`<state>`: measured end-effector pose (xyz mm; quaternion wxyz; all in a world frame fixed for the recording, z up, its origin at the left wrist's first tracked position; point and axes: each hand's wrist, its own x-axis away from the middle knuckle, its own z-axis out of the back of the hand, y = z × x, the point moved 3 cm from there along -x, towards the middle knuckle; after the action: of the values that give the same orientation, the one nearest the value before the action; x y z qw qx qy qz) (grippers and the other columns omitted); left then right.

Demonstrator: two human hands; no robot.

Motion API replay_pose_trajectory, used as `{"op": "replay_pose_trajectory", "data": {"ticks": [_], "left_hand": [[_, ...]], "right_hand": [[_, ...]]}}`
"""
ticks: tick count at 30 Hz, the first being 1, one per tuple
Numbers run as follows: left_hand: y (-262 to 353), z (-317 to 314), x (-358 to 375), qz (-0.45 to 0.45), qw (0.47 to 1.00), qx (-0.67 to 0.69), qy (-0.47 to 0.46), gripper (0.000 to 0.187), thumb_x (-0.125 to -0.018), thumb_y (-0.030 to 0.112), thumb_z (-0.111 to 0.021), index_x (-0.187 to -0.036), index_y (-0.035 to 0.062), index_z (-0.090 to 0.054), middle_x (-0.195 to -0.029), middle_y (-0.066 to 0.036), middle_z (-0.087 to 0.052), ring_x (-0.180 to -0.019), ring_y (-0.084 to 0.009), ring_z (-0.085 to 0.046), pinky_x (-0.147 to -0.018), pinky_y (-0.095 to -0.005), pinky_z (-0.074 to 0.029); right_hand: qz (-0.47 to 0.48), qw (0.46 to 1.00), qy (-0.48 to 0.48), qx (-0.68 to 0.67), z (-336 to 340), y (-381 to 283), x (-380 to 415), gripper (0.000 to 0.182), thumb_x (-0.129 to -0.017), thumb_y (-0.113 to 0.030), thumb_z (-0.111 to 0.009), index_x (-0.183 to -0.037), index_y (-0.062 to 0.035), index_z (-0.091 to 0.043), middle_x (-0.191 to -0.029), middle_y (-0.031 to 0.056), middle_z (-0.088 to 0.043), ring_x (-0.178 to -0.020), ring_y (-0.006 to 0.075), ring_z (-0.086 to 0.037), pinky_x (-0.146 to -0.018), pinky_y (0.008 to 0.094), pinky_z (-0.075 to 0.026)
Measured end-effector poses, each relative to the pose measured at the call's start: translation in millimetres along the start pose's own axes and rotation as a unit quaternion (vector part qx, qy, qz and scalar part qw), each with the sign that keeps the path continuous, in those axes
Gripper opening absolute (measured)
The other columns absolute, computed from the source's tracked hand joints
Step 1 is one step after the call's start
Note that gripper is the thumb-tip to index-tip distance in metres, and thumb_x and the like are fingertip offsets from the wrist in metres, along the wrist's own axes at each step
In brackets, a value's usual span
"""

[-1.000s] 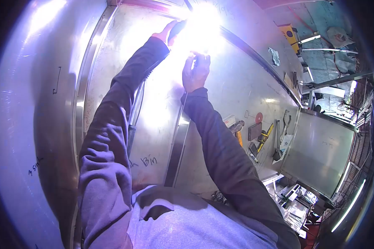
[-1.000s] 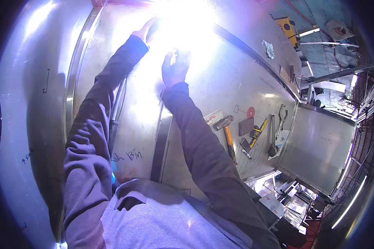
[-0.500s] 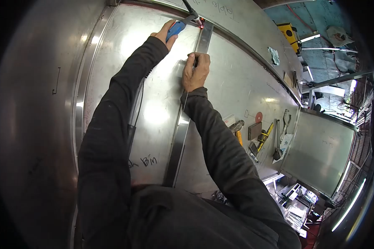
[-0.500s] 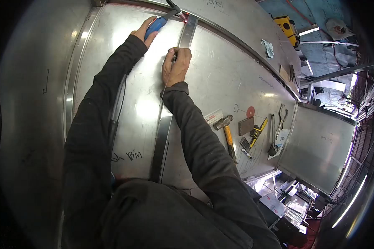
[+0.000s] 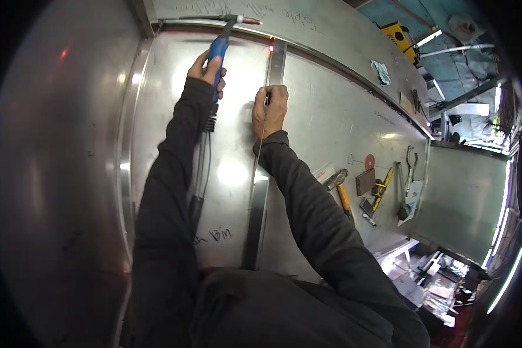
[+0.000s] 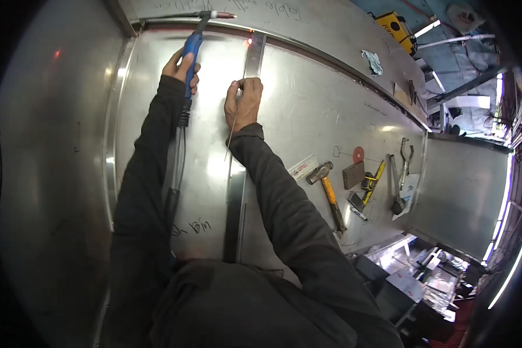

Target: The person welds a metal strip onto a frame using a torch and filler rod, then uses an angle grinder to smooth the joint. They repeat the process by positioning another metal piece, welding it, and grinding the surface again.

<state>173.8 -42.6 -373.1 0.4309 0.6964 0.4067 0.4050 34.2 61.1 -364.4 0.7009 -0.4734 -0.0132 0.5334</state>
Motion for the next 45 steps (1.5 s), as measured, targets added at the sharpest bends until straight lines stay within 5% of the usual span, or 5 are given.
{"op": "replay_pose_trajectory", "data": {"ticks": [12,22,29,34,45], "left_hand": [[144.1,-58.5,212.5,-0.087,0.994,0.047,0.04,0.041,-0.096,0.033,-0.053,-0.127,0.0089,-0.042,-0.085,-0.008,-0.052,-0.053,-0.0118,-0.048,-0.041,-0.0267,-0.043],[139.2,-141.6,526.5,-0.134,0.979,0.003,0.15,0.04,-0.101,0.028,-0.04,-0.135,0.0107,-0.03,-0.089,-0.011,-0.049,-0.048,-0.0116,-0.046,-0.034,-0.026,-0.045],[164.7,-208.9,648.1,-0.19,0.93,-0.172,0.263,0.049,-0.101,0.024,-0.041,-0.146,0.0108,-0.024,-0.09,-0.013,-0.05,-0.048,-0.0101,-0.046,-0.035,-0.0237,-0.042],[167.0,-207.5,707.3,-0.233,0.888,-0.253,0.306,0.032,-0.102,0.019,-0.037,-0.128,0.0004,-0.039,-0.095,-0.014,-0.051,-0.057,-0.0115,-0.047,-0.044,-0.0246,-0.045],[66.5,-216.1,784.1,-0.119,0.84,-0.166,0.503,0.048,-0.098,0.022,-0.05,-0.142,0.0142,-0.033,-0.089,-0.01,-0.053,-0.053,-0.0105,-0.047,-0.042,-0.0238,-0.043]], "right_hand": [[-0.025,0.983,0.002,-0.183,45.7,8.1,21.8,0.011,-0.088,-0.009,-0.059,-0.091,0.0012,-0.061,-0.086,0.0127,-0.057,-0.074,0.0235,-0.058,-0.069,0.0334,-0.048],[-0.089,0.932,-0.066,-0.345,340.5,91.6,150.4,0.016,-0.094,-0.011,-0.052,-0.103,0.0005,-0.059,-0.086,0.0103,-0.063,-0.079,0.0161,-0.062,-0.072,0.0287,-0.049],[-0.149,0.976,-0.035,-0.152,510.4,196.2,201.5,0.021,-0.092,-0.017,-0.055,-0.102,0.0013,-0.06,-0.091,0.0093,-0.063,-0.083,0.0162,-0.061,-0.077,0.0293,-0.048],[-0.177,0.966,-0.059,-0.179,520.9,223.9,233.7,0.025,-0.095,-0.021,-0.052,-0.104,0.0012,-0.061,-0.094,0.0083,-0.062,-0.084,0.014,-0.058,-0.079,0.0286,-0.046],[-0.051,0.955,-0.229,-0.184,472.3,165.8,222.0,0.026,-0.098,-0.02,-0.049,-0.107,0.0001,-0.064,-0.095,0.0085,-0.065,-0.082,0.0134,-0.061,-0.076,0.0285,-0.048]]}}
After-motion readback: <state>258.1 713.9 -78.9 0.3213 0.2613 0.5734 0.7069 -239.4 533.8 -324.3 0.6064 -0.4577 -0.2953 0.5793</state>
